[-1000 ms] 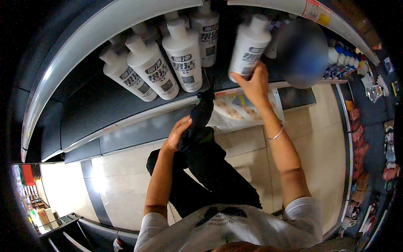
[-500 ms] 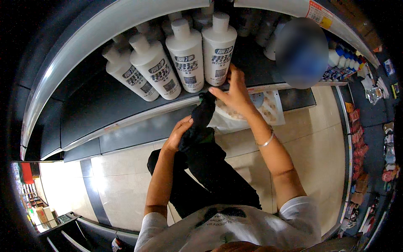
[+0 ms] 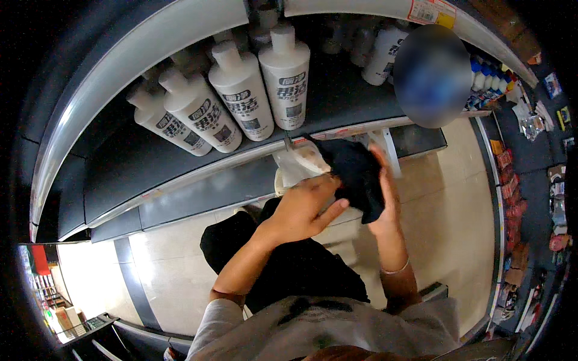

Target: The person arranges white plastic bottles on a store shelf, using a dark cloth to wipe the bottles and the shelf surface. They pick up bottles, wipe them, and place them in neat rows, occasionally adjusting the alignment of the bottles.

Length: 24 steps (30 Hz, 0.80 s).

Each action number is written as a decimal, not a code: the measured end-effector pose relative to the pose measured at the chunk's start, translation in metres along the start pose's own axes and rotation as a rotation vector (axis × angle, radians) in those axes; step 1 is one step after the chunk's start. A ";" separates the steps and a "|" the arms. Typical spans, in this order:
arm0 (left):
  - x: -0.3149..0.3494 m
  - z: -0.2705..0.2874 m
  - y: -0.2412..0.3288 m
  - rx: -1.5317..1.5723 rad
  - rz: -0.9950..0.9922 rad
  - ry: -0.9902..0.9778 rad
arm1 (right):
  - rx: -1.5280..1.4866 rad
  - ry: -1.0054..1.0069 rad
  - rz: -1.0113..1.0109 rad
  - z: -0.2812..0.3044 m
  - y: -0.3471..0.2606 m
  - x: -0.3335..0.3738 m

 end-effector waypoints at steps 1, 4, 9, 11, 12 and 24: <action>0.003 0.002 -0.003 -0.012 0.001 0.046 | 0.092 0.029 0.092 -0.003 -0.005 -0.012; 0.015 0.023 -0.014 -0.016 -0.008 0.178 | 0.142 0.074 0.321 0.017 -0.018 -0.058; 0.060 0.082 -0.055 0.097 0.292 0.914 | 0.589 0.199 0.813 -0.010 -0.032 -0.133; 0.065 0.120 -0.077 -0.150 0.280 1.079 | 1.040 0.152 0.959 -0.011 -0.001 -0.173; 0.063 0.130 -0.089 -0.207 0.273 1.083 | 1.265 0.018 0.855 -0.005 0.028 -0.186; 0.046 0.148 -0.136 -0.283 0.393 0.850 | 1.522 0.145 0.823 -0.013 0.046 -0.178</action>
Point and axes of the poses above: each hand's wrist, its own x-axis away from the middle knuckle, its own z-axis out of the back of the hand, y = z × x, the point moved 1 cm from there along -x, towards the middle knuckle, and after that the axes turned 6 degrees about y, right-handed, at the moved point
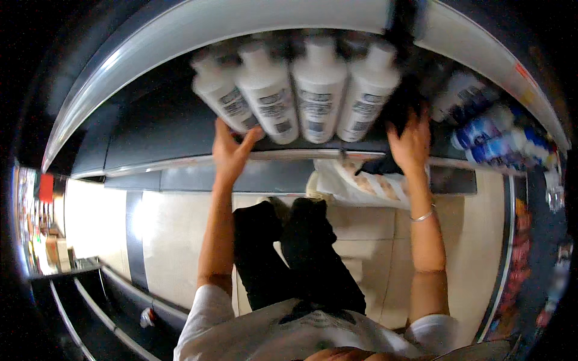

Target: The person arranges white plastic bottles on a store shelf, using a dark cloth to wipe the bottles and the shelf surface. They pick up bottles, wipe them, and place them in neat rows, occasionally adjusting the alignment of the bottles.

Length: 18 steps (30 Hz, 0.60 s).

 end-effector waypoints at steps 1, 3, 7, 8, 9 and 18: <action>0.001 0.001 -0.010 0.036 0.072 -0.018 | 0.064 -0.017 0.031 0.003 -0.001 0.000; -0.001 -0.001 0.001 0.108 0.055 -0.054 | -0.033 -0.026 0.019 -0.001 0.007 -0.007; 0.002 -0.009 -0.002 -0.134 -0.035 -0.006 | -0.076 -0.073 -0.042 -0.001 0.012 -0.010; 0.007 -0.007 -0.009 -0.292 -0.112 0.031 | -0.110 -0.074 -0.035 -0.002 0.002 -0.013; 0.010 0.002 -0.004 -0.472 -0.188 0.089 | -0.093 -0.095 -0.049 -0.007 -0.004 -0.015; 0.037 -0.017 0.000 -0.584 -0.293 0.282 | 0.034 -0.300 -0.035 -0.008 0.043 0.006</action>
Point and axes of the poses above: each hand's wrist, its own x-axis away from the middle knuckle, its own z-axis out of the back of the hand, y = z × x, the point moved 1 cm from there along -x, towards the middle knuckle, and after that the axes turned 6 degrees about y, right-handed, at the moved point
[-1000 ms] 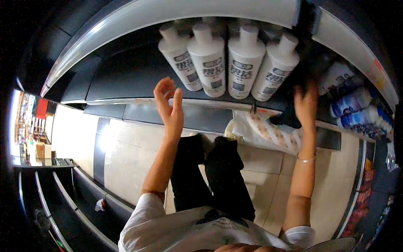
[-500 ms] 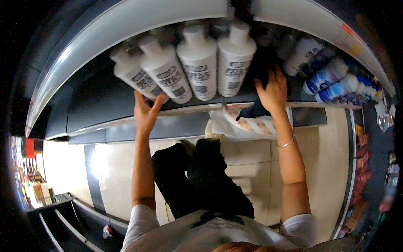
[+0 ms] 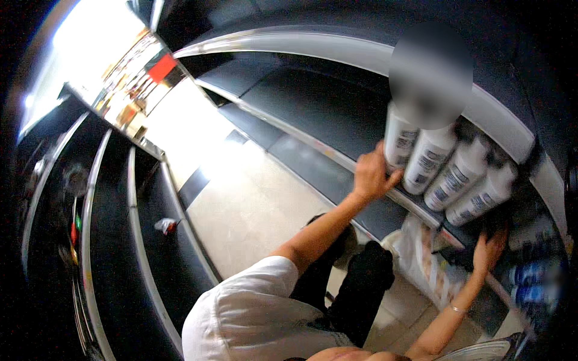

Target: The person arranges white plastic bottles on a store shelf, using a dark cloth to wipe the bottles and the shelf surface. They pick up bottles, wipe them, and place them in neat rows, occasionally adjusting the alignment of the bottles.

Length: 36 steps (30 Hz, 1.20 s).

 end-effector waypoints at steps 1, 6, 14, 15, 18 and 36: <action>0.002 0.006 -0.005 0.003 -0.030 0.033 | 0.032 -0.050 -0.022 0.010 -0.012 0.004; 0.004 0.017 0.000 0.113 0.041 -0.056 | 0.113 -0.029 0.056 0.000 0.004 0.000; 0.010 0.020 -0.003 0.130 0.053 -0.062 | 0.060 -0.019 0.037 -0.007 0.002 0.004; 0.008 0.017 -0.002 0.134 0.039 -0.043 | 0.075 -0.023 0.018 -0.004 0.003 0.004; 0.003 -0.001 0.014 0.093 0.051 -0.061 | -0.007 -0.114 -0.048 0.008 0.010 -0.001; 0.035 0.015 -0.007 -0.189 -0.102 0.071 | -0.338 -0.232 0.451 -0.039 -0.052 -0.098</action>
Point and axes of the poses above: each hand's wrist, its own x-axis away from the middle knuckle, its own z-axis out of the back of the hand, y = z × x, the point moved 1 cm from there along -x, towards the middle knuckle, and after that the axes turned 6 degrees about y, right-handed, at the moved point
